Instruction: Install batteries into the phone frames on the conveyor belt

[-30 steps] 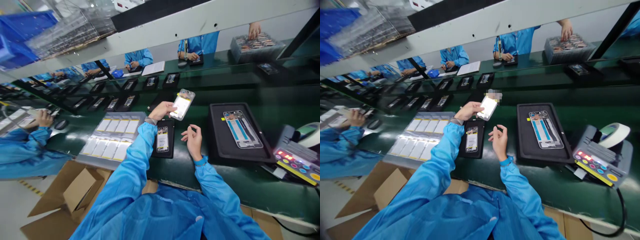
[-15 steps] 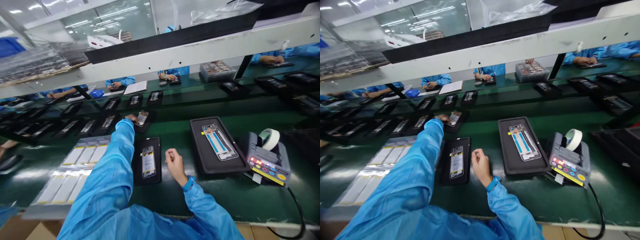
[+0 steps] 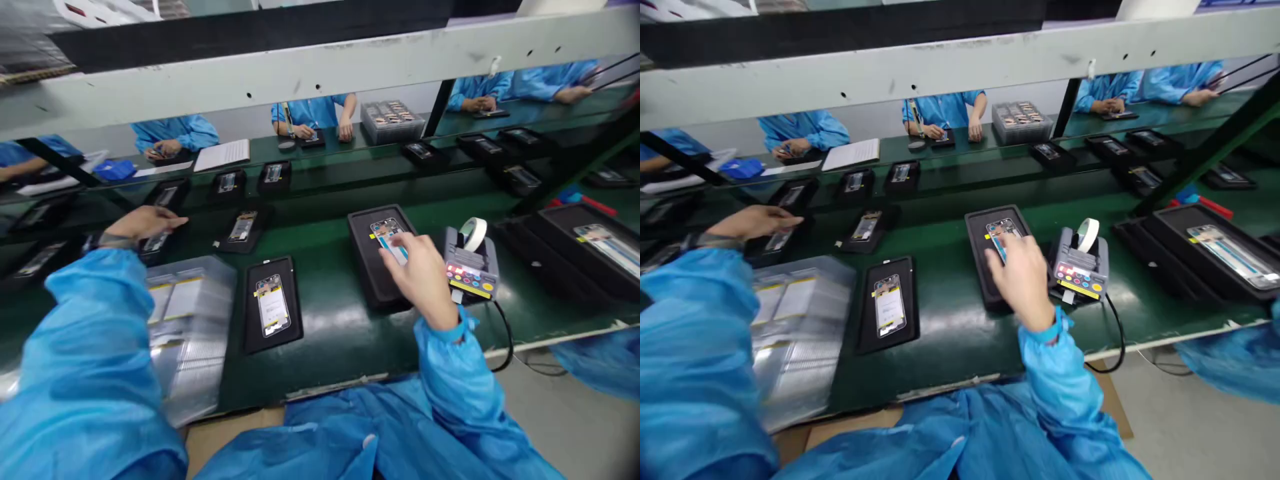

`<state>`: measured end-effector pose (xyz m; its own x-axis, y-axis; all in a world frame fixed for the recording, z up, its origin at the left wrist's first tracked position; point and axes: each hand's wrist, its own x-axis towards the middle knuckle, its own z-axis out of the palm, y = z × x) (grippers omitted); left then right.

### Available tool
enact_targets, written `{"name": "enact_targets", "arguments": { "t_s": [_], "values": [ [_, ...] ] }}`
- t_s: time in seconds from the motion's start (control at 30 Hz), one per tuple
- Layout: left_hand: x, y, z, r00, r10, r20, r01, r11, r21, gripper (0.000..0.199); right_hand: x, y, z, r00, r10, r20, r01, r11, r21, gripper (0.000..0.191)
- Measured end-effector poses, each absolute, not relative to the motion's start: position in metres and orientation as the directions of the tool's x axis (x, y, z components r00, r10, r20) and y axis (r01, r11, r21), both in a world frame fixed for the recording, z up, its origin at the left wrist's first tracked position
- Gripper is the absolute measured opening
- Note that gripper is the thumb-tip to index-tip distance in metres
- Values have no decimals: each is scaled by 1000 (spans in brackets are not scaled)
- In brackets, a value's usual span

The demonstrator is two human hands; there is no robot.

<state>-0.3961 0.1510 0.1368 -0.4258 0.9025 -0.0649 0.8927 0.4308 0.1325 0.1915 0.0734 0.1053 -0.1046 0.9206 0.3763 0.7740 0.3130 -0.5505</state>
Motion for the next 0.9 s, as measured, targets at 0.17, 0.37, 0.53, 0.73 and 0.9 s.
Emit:
{"name": "enact_targets", "arguments": {
  "t_s": [0.17, 0.37, 0.53, 0.73, 0.9],
  "values": [
    [-402, 24, 112, -512, 857, -64, 830, 512, 221, 70, 221, 119, 73, -78, 971, 225, 976, 121, -180, 57],
    [-339, -114, 51, -498, 865, 56, 854, 479, 204, 56, 225, 117, 49, -76, 952, 297, 997, 81, -2, 60],
    [-314, -157, 25, -588, 792, 165, 795, 529, 298, 59, 234, 131, 28, -126, 937, 326, 984, 161, -82, 75],
    [-344, -132, 53, -654, 739, 162, 752, 611, 247, 42, 237, 153, 12, -31, 952, 305, 982, 85, -166, 80],
    [-389, -89, 79, -791, 605, 94, 611, 770, 182, 25, 226, 161, 21, 2, 944, 329, 964, 85, -251, 89]
  ]
}}
